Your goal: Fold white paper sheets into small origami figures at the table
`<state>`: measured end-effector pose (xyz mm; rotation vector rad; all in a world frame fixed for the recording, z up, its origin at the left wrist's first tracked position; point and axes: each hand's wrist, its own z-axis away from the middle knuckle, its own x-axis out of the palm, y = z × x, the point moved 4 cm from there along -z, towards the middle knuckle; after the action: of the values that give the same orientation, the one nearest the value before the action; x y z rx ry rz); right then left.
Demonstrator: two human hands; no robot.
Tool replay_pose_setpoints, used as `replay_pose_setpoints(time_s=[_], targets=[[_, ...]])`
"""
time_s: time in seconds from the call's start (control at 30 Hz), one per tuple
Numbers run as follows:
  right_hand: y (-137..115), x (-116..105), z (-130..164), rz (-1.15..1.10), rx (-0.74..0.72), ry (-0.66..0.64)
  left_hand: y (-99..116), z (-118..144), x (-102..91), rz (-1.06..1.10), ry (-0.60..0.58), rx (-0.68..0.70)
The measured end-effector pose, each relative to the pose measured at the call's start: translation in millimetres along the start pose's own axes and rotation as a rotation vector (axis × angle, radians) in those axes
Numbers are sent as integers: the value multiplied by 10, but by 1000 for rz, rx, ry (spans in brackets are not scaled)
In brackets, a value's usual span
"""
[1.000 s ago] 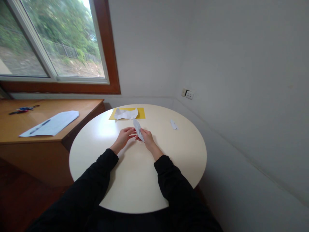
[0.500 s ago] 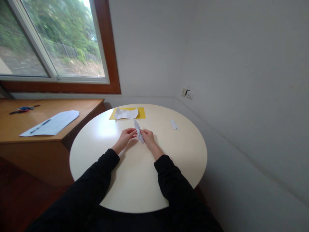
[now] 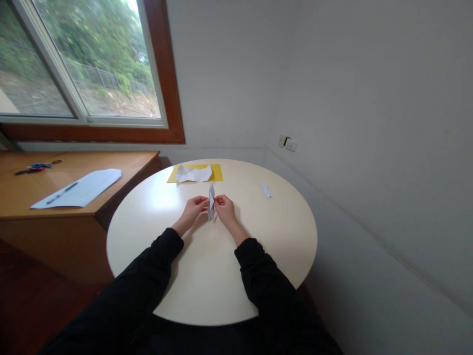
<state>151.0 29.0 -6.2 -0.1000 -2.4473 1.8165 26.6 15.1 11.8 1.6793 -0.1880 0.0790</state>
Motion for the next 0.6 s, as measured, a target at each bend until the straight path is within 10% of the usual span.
replay_pose_setpoints(time_s=[0.6], targets=[[-96,41,48,-111,40,-36,29,-29,-39,-78,96,158]])
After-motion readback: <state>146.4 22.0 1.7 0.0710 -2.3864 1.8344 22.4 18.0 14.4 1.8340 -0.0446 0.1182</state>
